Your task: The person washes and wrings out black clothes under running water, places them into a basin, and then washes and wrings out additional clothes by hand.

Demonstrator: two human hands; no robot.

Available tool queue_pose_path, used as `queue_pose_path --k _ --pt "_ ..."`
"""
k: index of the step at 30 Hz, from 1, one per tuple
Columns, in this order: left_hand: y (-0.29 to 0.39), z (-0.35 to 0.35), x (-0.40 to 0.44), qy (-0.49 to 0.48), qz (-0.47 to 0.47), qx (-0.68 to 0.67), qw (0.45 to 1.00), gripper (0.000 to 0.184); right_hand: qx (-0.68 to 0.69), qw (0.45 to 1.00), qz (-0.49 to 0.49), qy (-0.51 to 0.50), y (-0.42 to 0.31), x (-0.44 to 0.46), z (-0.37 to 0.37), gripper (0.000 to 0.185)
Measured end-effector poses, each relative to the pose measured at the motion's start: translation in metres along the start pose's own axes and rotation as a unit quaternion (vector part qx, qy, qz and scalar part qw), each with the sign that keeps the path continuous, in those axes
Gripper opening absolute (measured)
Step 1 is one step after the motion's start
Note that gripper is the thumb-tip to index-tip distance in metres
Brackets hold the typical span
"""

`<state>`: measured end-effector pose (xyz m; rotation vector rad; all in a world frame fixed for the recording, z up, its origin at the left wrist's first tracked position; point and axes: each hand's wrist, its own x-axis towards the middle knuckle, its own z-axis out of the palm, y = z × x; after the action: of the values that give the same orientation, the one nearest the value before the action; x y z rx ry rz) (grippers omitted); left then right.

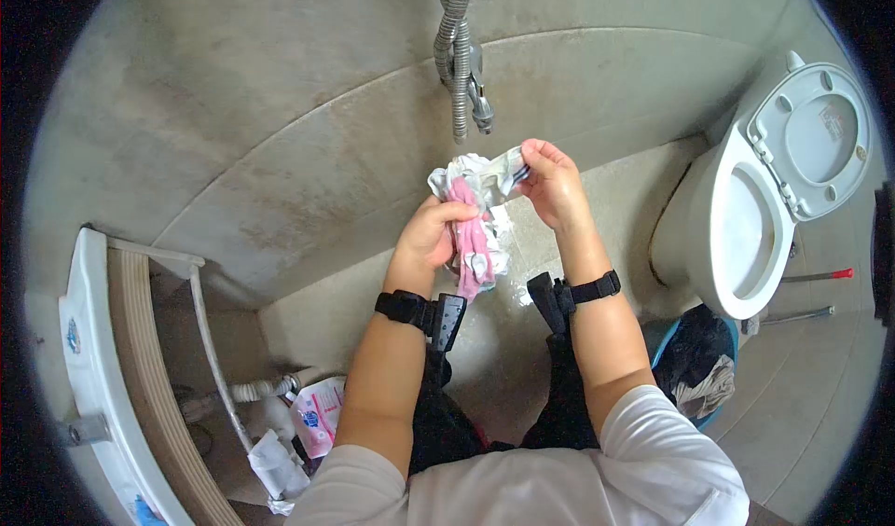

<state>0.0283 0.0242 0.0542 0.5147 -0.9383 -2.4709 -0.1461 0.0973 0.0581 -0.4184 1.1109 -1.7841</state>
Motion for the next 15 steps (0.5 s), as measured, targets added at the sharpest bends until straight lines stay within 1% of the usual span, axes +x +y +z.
queue_pose_path --k 2,3,5,6,8,9,11,15 --pt "-0.004 -0.003 0.003 0.001 -0.037 -0.023 0.999 0.040 0.010 1.000 -0.018 0.001 -0.005 -0.003 0.003 0.009" --pt "-0.007 -0.006 0.005 0.001 -0.039 -0.022 0.999 0.040 0.011 1.000 -0.018 0.003 -0.006 -0.003 0.001 0.009" --pt "-0.013 -0.013 0.006 0.012 -0.050 -0.047 0.998 0.044 0.061 0.997 -0.054 -0.015 -0.008 -0.003 0.000 0.011" --pt "-0.014 -0.014 0.007 0.013 -0.051 -0.047 0.998 0.044 0.061 0.997 -0.053 -0.015 -0.010 -0.002 -0.002 0.011" --pt "-0.016 -0.016 0.006 0.007 -0.057 -0.095 0.994 0.045 0.089 0.993 -0.073 0.023 -0.016 -0.003 -0.004 0.011" --pt "-0.016 -0.015 0.006 0.008 -0.057 -0.095 0.994 0.045 0.090 0.993 -0.073 0.023 -0.019 -0.005 -0.001 0.011" --pt "-0.018 -0.011 0.005 -0.013 -0.061 -0.136 0.989 0.046 0.113 0.990 -0.084 0.031 -0.025 -0.009 0.003 0.011" --pt "-0.019 -0.012 0.007 -0.017 -0.057 -0.181 0.982 0.048 0.101 0.991 -0.091 0.014 -0.029 -0.012 0.009 0.011"
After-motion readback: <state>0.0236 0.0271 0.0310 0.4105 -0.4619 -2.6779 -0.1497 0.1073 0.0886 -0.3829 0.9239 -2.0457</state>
